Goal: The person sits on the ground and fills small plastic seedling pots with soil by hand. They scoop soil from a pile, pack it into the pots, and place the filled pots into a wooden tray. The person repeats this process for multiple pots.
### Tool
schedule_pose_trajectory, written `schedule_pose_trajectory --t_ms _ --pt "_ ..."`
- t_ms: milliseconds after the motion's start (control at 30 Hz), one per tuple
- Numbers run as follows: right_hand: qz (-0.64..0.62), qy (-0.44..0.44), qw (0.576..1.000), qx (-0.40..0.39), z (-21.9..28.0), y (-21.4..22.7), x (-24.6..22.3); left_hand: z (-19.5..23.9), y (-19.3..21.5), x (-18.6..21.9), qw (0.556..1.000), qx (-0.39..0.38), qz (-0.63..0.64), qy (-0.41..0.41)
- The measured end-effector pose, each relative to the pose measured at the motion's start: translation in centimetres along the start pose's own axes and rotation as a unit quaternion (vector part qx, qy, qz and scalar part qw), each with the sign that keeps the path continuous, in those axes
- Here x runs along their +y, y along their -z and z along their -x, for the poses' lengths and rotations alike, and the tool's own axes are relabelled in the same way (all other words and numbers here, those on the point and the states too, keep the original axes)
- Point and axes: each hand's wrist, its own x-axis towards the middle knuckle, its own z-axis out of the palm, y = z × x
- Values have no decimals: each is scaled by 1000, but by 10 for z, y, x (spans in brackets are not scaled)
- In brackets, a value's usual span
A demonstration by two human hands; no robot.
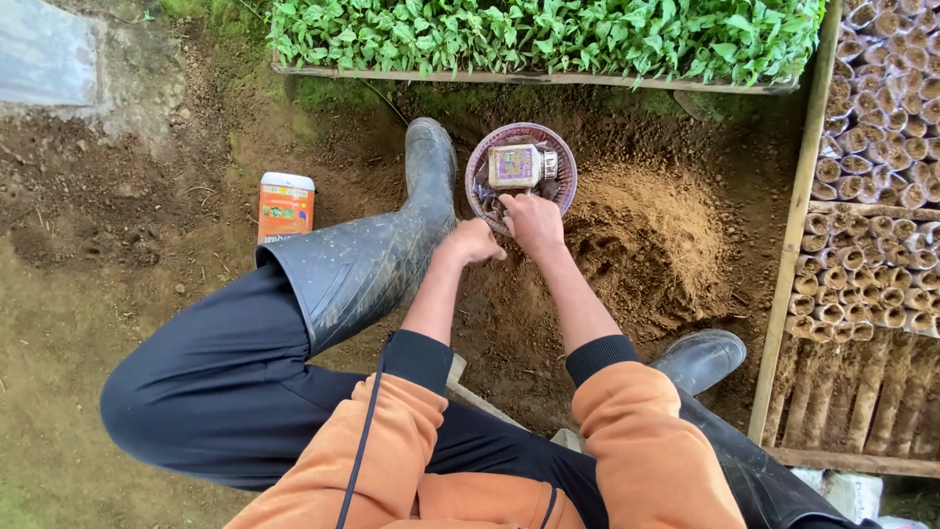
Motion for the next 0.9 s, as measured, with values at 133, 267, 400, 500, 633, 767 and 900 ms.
schedule_pose_trajectory --t_ms 133,267,400,500,633,767,900 --pt "-15 -2 999 -29 -6 45 -13 -29 19 -29 992 102 71 2" --pt "-16 3 1000 21 -8 27 -14 -10 46 -16 961 205 178 -47" --pt "-151 -21 985 76 4 51 -15 6 48 -7 954 184 215 -97" --pt "-289 -35 951 108 10 84 -19 -1 41 -7 951 185 220 -112" --pt "-349 -48 925 141 9 94 -18 12 53 8 956 162 222 -105" --pt "-462 -68 862 196 13 107 -19 36 70 29 933 111 309 -145" --pt "-558 -81 789 246 32 138 -17 60 84 51 903 51 353 -239"
